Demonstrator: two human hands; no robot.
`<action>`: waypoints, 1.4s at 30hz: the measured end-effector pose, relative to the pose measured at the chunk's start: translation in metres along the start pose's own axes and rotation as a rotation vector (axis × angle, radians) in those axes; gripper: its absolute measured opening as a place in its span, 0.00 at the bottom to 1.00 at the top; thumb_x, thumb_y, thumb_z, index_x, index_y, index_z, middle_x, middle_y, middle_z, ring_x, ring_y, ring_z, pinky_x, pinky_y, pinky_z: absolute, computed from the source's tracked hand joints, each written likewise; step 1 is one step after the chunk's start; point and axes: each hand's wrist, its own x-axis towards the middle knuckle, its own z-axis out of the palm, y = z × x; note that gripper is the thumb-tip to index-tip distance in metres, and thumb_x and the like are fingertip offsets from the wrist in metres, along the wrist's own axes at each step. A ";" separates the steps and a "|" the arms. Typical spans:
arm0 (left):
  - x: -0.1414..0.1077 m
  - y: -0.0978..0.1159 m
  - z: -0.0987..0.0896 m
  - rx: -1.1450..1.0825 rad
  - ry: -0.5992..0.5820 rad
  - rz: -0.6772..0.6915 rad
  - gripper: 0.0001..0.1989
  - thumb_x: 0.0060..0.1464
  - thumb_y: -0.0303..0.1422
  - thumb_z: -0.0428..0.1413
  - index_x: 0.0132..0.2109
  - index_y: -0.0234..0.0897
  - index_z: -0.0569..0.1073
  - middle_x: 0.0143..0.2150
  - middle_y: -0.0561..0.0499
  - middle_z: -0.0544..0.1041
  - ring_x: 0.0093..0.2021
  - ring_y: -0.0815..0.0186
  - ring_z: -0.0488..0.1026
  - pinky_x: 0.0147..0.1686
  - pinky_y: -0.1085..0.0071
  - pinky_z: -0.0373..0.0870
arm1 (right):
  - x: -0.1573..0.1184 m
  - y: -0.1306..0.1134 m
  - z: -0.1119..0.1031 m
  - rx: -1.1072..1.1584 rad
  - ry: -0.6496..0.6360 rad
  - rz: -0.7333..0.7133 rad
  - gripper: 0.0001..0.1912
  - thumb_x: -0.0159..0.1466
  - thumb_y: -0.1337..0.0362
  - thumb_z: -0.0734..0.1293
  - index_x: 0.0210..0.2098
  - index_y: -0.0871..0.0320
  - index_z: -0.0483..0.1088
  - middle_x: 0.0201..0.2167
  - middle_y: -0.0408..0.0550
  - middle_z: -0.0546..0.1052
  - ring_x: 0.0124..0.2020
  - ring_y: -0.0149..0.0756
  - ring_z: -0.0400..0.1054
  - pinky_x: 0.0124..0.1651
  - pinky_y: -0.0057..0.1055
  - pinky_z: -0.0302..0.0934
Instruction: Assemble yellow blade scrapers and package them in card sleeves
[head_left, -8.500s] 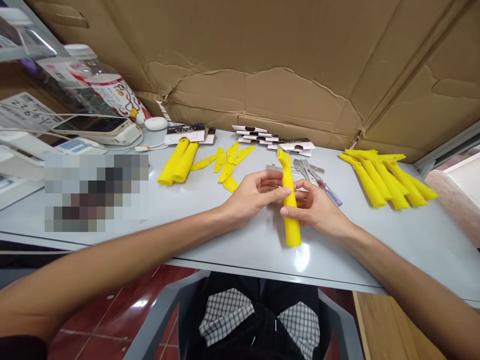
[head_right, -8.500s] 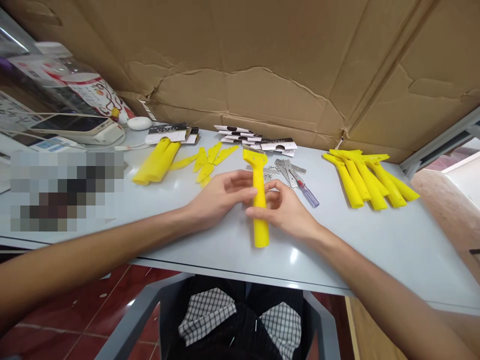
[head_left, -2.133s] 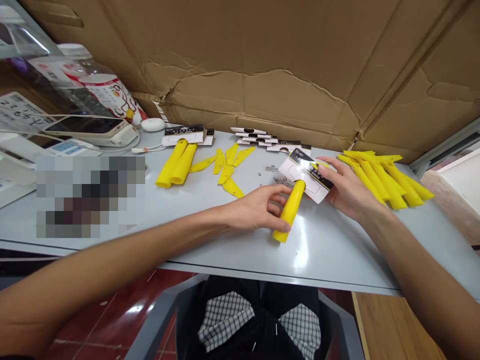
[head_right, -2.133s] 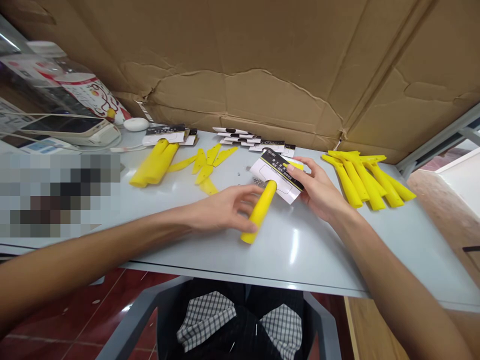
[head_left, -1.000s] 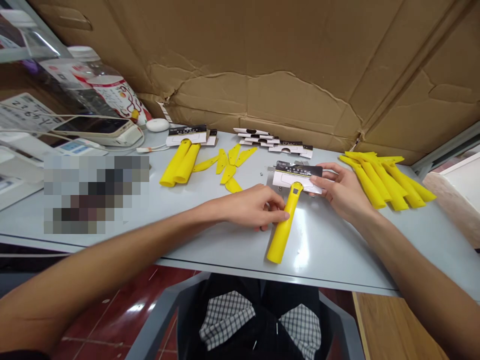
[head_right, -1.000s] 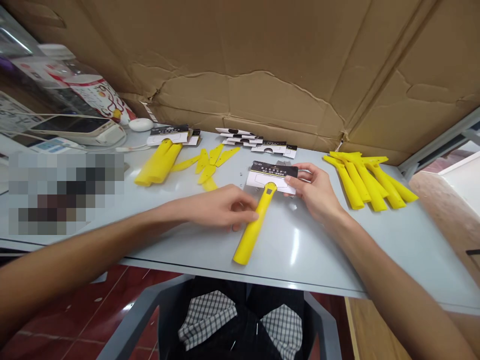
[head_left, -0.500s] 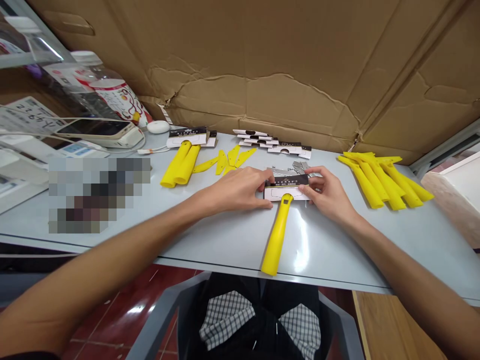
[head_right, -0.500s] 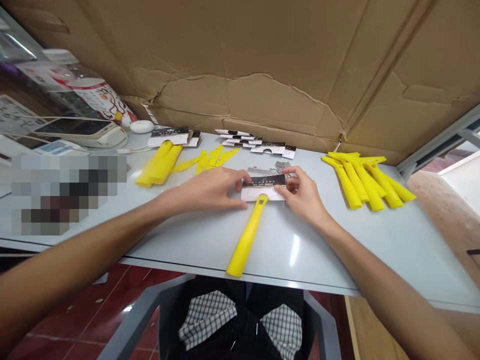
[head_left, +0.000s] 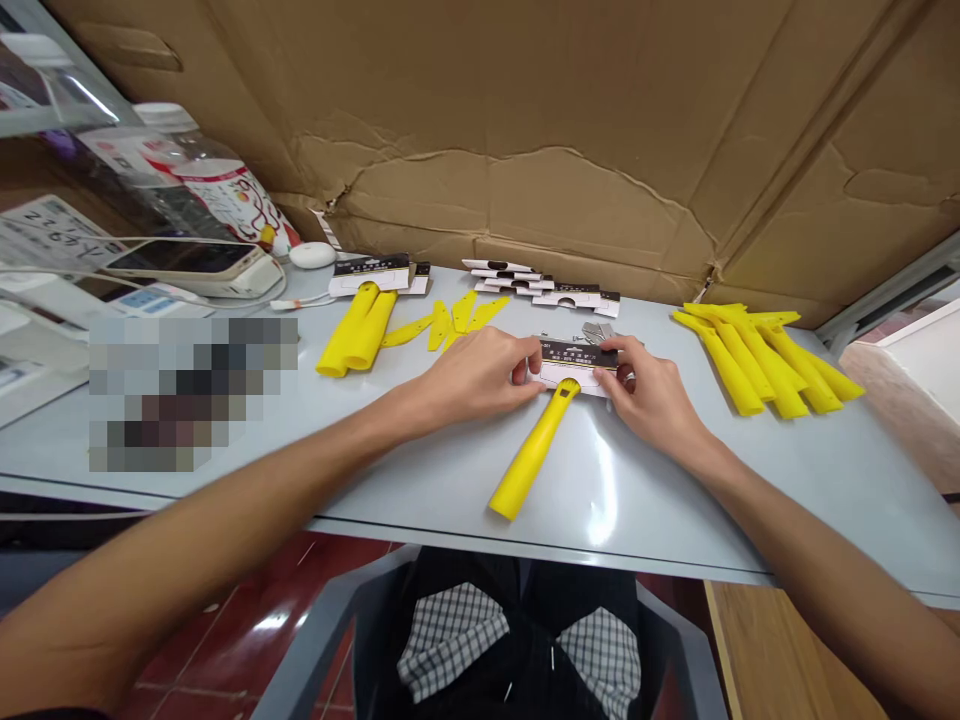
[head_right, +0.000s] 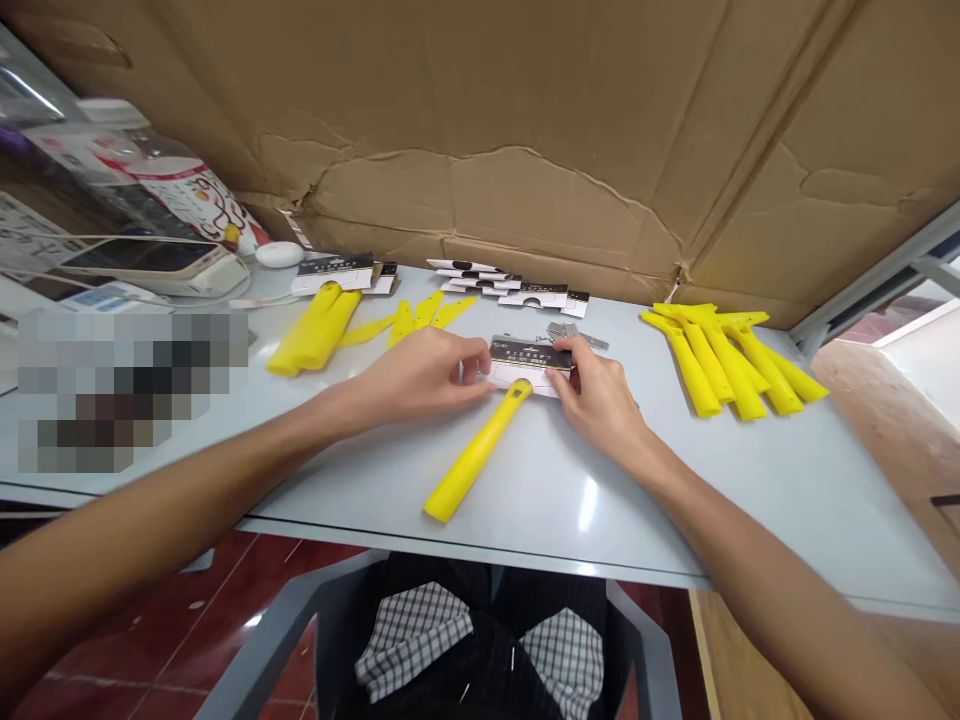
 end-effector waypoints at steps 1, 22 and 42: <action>-0.001 0.003 -0.002 -0.011 -0.030 0.018 0.10 0.58 0.40 0.59 0.35 0.37 0.77 0.29 0.50 0.78 0.29 0.65 0.70 0.29 0.68 0.57 | 0.000 0.001 0.000 0.001 0.006 -0.006 0.18 0.69 0.56 0.65 0.56 0.54 0.69 0.32 0.47 0.78 0.29 0.39 0.70 0.38 0.39 0.64; -0.003 0.005 0.009 -0.267 0.171 0.293 0.08 0.60 0.31 0.60 0.47 0.38 0.76 0.47 0.46 0.80 0.49 0.60 0.76 0.49 0.61 0.73 | 0.006 0.006 0.005 0.482 0.005 0.197 0.16 0.66 0.54 0.70 0.48 0.56 0.72 0.37 0.45 0.75 0.24 0.34 0.75 0.26 0.35 0.71; 0.012 -0.011 0.008 -0.855 0.203 -0.264 0.26 0.49 0.31 0.69 0.55 0.35 0.75 0.57 0.41 0.79 0.45 0.61 0.79 0.47 0.60 0.76 | -0.010 -0.033 0.000 0.732 -0.263 0.387 0.52 0.55 0.59 0.80 0.69 0.45 0.48 0.37 0.41 0.77 0.31 0.37 0.77 0.37 0.41 0.77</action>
